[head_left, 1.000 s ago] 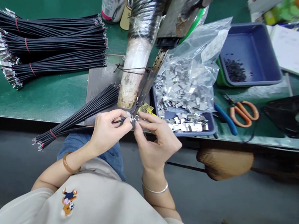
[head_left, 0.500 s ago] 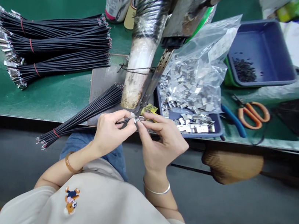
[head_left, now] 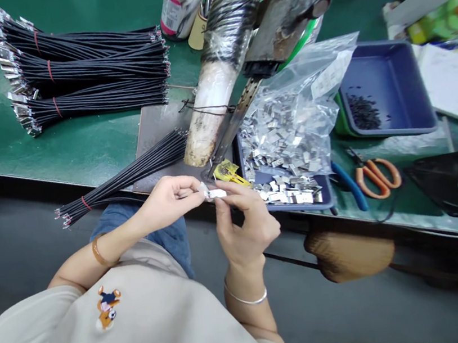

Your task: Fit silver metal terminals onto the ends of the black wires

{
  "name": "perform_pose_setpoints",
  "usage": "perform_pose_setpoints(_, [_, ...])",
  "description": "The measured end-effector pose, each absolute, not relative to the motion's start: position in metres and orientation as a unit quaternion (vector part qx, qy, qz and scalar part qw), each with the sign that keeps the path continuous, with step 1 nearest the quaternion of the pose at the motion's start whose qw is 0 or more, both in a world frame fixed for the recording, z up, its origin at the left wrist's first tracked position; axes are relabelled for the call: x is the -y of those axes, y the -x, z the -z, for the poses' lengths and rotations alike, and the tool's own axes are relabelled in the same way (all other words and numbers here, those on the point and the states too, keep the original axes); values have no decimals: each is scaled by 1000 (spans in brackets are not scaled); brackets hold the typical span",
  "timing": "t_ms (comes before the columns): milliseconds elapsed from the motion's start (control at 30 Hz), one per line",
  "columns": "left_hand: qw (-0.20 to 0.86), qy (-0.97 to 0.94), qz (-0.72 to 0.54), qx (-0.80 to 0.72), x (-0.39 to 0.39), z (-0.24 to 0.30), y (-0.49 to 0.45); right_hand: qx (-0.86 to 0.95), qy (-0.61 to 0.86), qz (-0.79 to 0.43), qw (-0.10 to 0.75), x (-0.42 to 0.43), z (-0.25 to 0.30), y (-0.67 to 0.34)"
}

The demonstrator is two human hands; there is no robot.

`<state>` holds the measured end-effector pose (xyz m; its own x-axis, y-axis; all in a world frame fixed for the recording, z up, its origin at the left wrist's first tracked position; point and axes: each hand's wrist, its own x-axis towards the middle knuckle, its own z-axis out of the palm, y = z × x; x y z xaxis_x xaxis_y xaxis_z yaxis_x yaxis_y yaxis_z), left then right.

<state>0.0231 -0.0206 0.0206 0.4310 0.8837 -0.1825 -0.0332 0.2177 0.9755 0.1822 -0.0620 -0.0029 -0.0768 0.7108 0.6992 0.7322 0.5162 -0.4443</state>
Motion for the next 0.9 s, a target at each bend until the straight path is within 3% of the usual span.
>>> perform_pose_setpoints(67, [693,-511,-333,-384,21,-23,-21,708,503,-32,495,62,4,-184])
perform_pose_setpoints(167, [654,-547,-344,-393,26,-24,-20,626,555,-145,528,61,4,-185])
perform_pose_setpoints(300, [646,-570,-336,-381,32,-22,-18,604,575,-255,489,57,1,-187])
perform_pose_setpoints(500, [733,-465,-346,-356,29,-15,-16,613,577,-41,538,68,-2,-186])
perform_pose_setpoints(667, [751,-453,-348,-332,29,-14,-15,737,531,16,418,71,-7,-180])
perform_pose_setpoints(900, [718,-465,-370,-362,33,-8,-18,584,580,-296,485,69,-7,-174])
